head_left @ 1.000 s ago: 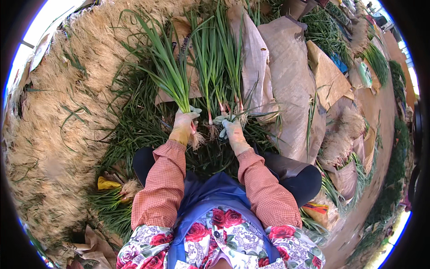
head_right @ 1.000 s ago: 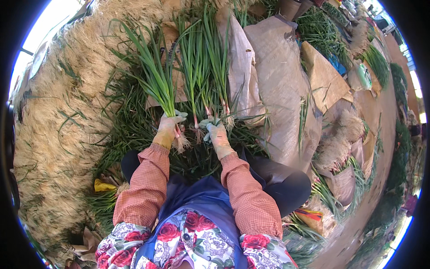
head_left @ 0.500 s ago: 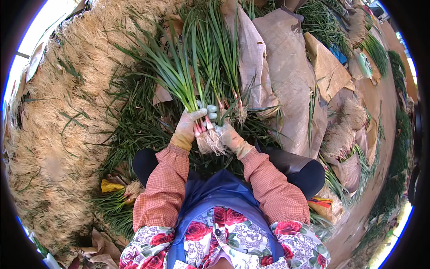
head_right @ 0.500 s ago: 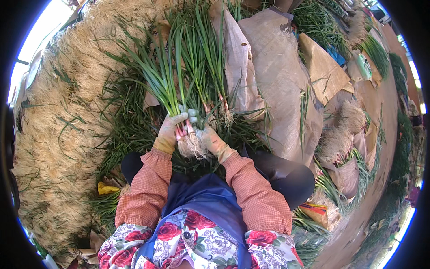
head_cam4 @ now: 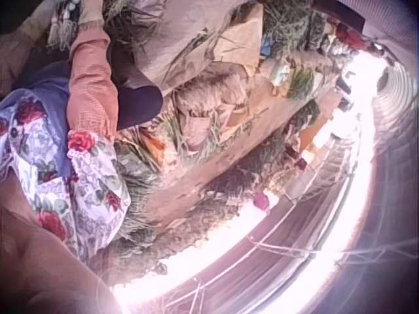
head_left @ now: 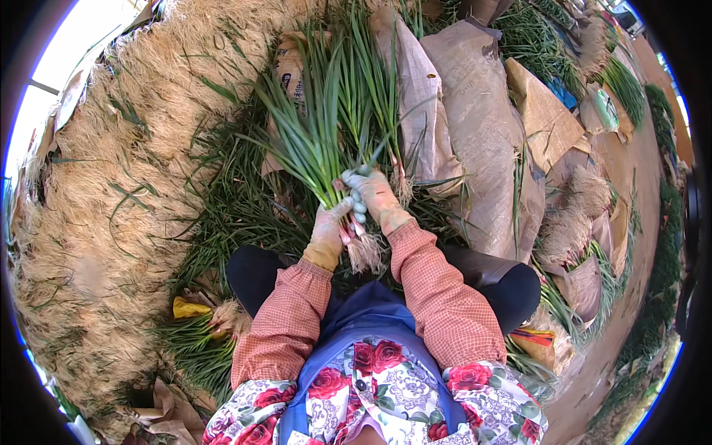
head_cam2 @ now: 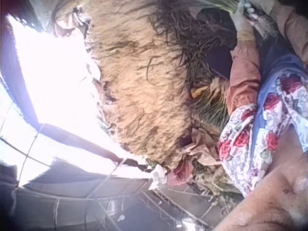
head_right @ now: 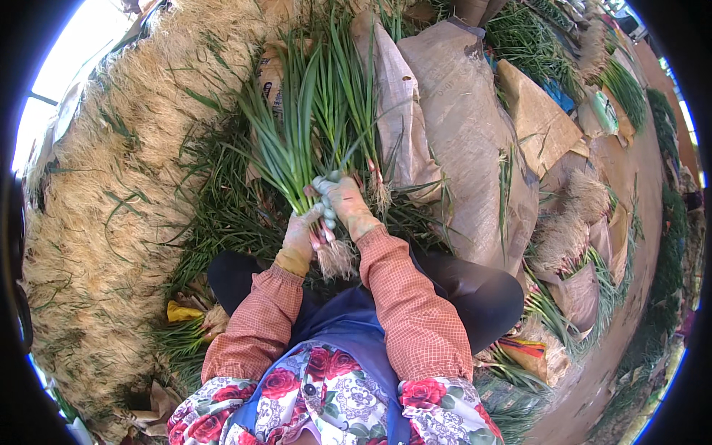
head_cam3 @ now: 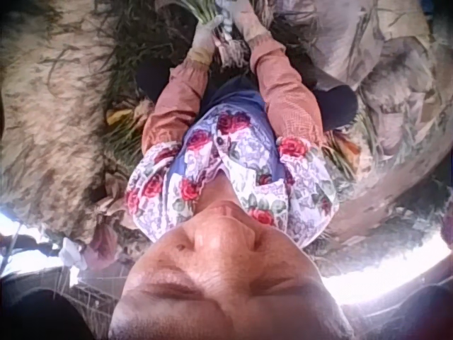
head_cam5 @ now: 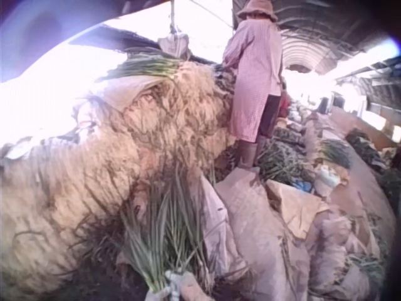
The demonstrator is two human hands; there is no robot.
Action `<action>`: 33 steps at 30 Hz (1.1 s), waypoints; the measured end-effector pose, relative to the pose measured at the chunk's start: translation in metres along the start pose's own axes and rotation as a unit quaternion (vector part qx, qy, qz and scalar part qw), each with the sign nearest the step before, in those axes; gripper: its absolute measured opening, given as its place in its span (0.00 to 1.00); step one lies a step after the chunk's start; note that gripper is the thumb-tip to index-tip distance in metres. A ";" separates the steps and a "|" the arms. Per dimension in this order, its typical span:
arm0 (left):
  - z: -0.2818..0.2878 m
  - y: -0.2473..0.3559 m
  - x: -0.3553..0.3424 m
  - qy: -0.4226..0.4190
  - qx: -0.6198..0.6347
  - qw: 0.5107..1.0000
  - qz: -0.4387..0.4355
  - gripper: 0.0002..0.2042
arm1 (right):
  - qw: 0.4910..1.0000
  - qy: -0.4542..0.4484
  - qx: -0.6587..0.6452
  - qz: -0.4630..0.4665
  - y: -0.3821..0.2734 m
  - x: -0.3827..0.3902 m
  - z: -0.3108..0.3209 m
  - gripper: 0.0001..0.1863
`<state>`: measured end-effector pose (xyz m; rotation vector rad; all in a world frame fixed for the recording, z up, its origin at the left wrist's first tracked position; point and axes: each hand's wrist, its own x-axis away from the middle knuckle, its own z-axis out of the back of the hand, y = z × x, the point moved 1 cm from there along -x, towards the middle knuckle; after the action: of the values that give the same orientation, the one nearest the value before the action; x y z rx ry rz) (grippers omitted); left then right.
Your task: The person sits on the ground and trims the roots and green tops of spring onions by hand. They gather the trimmed onions into a bundle and place them aside.
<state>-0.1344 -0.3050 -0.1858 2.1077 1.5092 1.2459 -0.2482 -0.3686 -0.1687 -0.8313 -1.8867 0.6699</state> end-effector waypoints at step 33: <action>-0.020 0.029 -0.014 0.047 0.017 0.997 -0.059 0.06 | 0.962 0.074 0.263 -0.034 0.011 0.004 0.087 0.12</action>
<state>-0.1327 -0.3350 -0.1620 1.9738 1.6783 1.3020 -0.3254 -0.3676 -0.2107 -0.4550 -1.4927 0.9799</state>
